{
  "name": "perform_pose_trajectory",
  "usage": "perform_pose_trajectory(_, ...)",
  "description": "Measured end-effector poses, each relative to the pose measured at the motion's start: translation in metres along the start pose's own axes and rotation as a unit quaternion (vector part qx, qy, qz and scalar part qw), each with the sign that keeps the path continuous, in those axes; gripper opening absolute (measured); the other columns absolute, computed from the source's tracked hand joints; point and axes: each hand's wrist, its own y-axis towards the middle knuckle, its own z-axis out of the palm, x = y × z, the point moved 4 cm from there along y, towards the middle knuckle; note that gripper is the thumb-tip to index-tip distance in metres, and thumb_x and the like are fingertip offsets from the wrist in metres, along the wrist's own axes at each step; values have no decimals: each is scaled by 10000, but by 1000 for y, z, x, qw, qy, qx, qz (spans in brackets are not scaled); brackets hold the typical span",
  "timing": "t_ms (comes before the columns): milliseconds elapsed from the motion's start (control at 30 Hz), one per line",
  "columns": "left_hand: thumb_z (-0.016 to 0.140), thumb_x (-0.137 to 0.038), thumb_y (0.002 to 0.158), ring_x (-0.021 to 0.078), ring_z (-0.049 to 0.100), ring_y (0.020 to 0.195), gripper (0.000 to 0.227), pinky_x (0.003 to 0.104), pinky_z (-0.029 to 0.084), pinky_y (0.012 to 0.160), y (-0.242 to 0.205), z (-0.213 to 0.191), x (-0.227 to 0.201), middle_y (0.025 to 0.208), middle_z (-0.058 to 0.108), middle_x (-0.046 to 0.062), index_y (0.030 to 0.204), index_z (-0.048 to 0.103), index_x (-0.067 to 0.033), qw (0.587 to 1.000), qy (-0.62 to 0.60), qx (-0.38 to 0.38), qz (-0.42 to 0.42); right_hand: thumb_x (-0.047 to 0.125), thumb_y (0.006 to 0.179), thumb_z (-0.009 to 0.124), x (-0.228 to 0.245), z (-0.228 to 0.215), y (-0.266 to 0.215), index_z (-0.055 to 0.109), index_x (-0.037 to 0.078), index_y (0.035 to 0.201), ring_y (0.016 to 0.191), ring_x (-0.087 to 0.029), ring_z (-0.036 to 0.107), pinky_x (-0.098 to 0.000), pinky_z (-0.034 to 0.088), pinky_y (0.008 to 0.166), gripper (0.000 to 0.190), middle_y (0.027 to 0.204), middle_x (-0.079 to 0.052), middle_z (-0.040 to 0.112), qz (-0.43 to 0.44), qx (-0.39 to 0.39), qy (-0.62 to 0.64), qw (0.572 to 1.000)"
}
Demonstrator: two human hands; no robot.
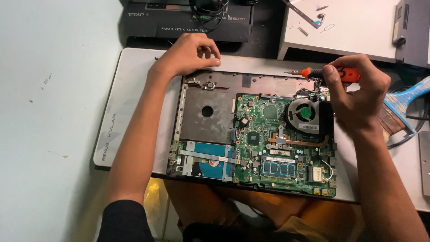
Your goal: The person cleans the laptop fan with a brush and then uses a screwdriver to tighten screws on the cooling assembly and motherboard.
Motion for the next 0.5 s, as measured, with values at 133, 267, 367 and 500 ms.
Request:
perform_pose_trajectory(133, 947, -232, 1062, 178, 663, 978, 36, 380, 613, 950, 7, 11, 4, 1092, 631, 10, 1096, 939, -228, 999, 1, 39, -21, 22, 1356, 861, 4, 0, 1, 784, -87, 1283, 896, -288, 701, -414, 525, 825, 152, 1106, -201, 797, -6, 4, -10, 1000)
perform_pose_trajectory(267, 1021, -243, 1010, 162, 568, 898, 162, 362, 495, 832, 11, 12, 14, 1000, 599, -14, 1130, 913, -242, 999, -25, 30, -19, 21, 1351, 850, 6, 0, 2, 776, -100, 1291, 911, -303, 720, -417, 542, 826, 154, 1119, -218, 801, -8, 8, -8, 1000)
perform_pose_trajectory(367, 1036, -199, 990, 135, 547, 869, 201, 325, 486, 802, 16, 13, 18, 953, 602, -22, 1136, 901, -227, 997, -56, 51, -27, 23, 1342, 849, 3, 5, 3, 772, -99, 1286, 894, -299, 719, -408, 547, 805, 154, 1107, -218, 798, -4, 16, -12, 1000)
perform_pose_trajectory(500, 1055, -206, 939, 106, 542, 818, 329, 296, 463, 810, 30, 18, 27, 879, 596, -41, 1209, 870, -234, 993, -46, 106, -38, 49, 1318, 870, -2, 10, 1, 784, -93, 1276, 898, -307, 719, -420, 555, 816, 172, 1089, -211, 805, 1, 30, -32, 999)
